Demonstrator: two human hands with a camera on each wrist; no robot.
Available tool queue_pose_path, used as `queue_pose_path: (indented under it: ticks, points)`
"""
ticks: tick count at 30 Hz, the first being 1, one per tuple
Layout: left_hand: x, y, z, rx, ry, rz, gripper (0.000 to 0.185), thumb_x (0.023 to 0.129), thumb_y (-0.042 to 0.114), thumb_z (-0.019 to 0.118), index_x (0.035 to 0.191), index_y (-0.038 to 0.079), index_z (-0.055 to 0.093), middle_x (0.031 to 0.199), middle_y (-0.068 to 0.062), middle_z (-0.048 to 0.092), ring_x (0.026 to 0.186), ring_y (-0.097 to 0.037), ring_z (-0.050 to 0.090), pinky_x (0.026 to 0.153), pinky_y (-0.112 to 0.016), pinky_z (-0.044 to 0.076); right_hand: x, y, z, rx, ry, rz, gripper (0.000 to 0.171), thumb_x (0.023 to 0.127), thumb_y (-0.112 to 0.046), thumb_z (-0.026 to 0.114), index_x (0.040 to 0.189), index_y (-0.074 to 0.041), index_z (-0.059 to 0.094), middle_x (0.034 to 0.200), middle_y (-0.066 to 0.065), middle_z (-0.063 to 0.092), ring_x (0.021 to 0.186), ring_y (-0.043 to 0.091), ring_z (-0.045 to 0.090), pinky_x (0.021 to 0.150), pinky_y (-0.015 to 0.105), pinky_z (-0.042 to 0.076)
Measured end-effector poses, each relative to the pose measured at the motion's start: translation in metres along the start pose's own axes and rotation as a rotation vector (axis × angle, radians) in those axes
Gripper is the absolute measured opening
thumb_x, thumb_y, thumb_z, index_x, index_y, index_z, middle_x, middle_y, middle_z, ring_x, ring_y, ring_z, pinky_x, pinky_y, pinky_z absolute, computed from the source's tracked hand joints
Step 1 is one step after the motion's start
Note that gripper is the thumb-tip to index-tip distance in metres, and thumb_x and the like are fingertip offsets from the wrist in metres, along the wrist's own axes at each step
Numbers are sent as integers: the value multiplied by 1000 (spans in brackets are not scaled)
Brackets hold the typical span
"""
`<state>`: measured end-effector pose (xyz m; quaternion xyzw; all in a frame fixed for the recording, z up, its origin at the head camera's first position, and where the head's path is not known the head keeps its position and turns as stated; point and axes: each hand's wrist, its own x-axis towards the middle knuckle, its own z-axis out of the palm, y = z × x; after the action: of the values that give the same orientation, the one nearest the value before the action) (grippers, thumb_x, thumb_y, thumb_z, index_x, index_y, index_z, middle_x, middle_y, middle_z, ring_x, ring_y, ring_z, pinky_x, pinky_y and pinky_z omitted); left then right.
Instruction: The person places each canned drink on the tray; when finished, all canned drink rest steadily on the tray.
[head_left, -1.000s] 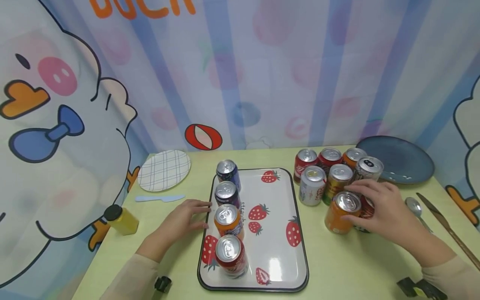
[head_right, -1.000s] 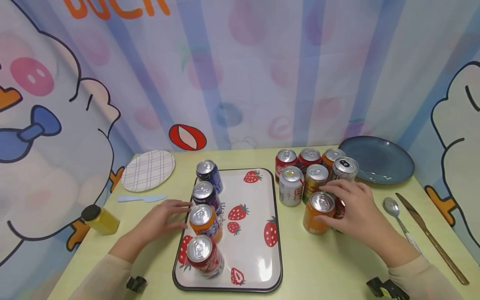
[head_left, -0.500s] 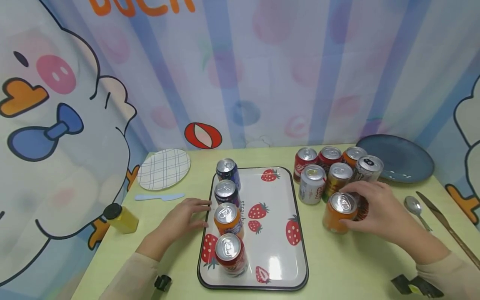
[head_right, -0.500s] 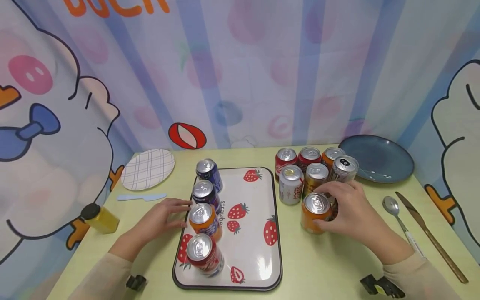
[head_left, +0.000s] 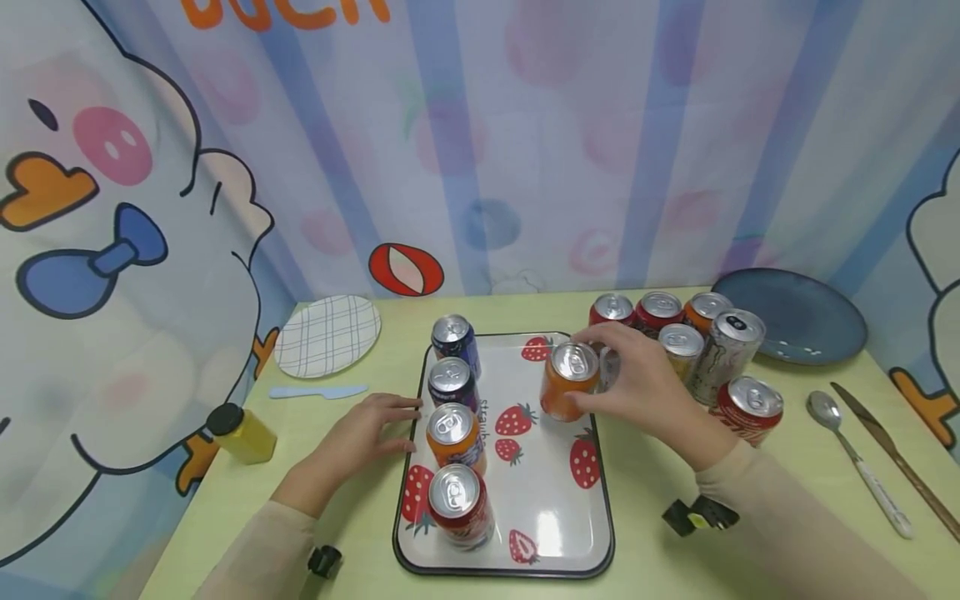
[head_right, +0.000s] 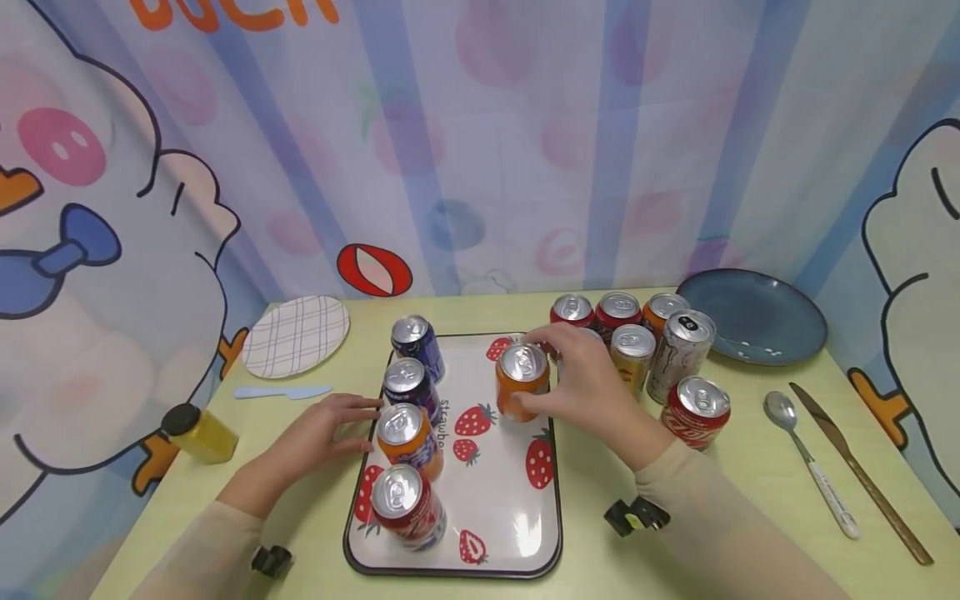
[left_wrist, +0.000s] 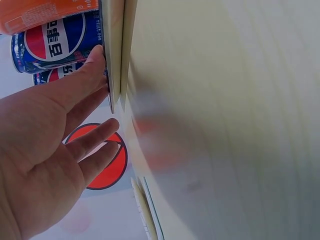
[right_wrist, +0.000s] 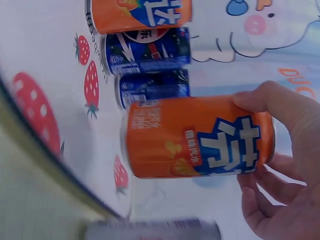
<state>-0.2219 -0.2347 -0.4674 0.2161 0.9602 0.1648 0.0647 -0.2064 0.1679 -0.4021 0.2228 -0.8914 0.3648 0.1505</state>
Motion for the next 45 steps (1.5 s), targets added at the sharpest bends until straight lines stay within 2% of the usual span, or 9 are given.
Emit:
queue_pose_path:
  ticks: [5,12,17,22,30,35,38,45]
  points:
    - [1,0,-1,1,-3,-3,50,86,29,84,132,14,72,146,-4,63,141,-33,52,117,-55,44,34,-3,32,31,-8,34,65,70,-23,96,127,-9,67,125,9,69,104,25,67,85,44,61]
    - [0,-1,-1,8,-2,20,50,86,29,85,131,12,72,146,-5,63,140,-33,53,117,-54,45,69,-6,70,67,-47,102,65,73,-21,94,129,-6,66,131,12,66,116,29,65,95,44,61]
    - [1,-1,-1,6,-3,16,50,86,29,84,132,12,72,146,-5,63,140,-33,53,117,-55,45,84,-7,85,86,-49,120,64,73,-19,94,128,-4,66,127,13,67,113,30,66,92,42,61]
    - [2,1,-2,3,-4,4,50,86,29,85,131,13,72,145,-5,63,140,-33,53,117,-54,45,90,-3,92,87,-67,140,63,75,-20,93,129,-3,66,127,14,67,113,31,66,91,43,61]
    - [1,0,-2,7,-8,1,50,85,28,86,130,12,73,144,-4,64,139,-32,54,117,-54,45,87,2,98,74,-87,173,66,76,-26,93,132,-6,65,132,13,65,118,31,65,99,45,59]
    - [2,-1,0,3,0,-7,50,85,28,86,130,13,73,144,-4,64,139,-32,54,117,-54,45,78,-1,90,53,-94,151,71,77,-26,93,138,-8,62,142,15,59,131,35,58,111,50,51]
    - [1,-2,1,6,2,0,50,85,29,86,131,13,72,145,-4,64,139,-33,54,117,-54,45,64,-4,79,34,-84,131,67,78,-23,92,137,-8,63,144,15,58,135,36,54,115,54,46]
    - [0,-4,2,0,8,23,50,85,29,85,130,13,72,145,-4,64,139,-33,54,116,-55,45,16,-5,36,-48,-53,49,50,82,-17,88,128,-10,70,135,13,64,129,36,58,108,58,50]
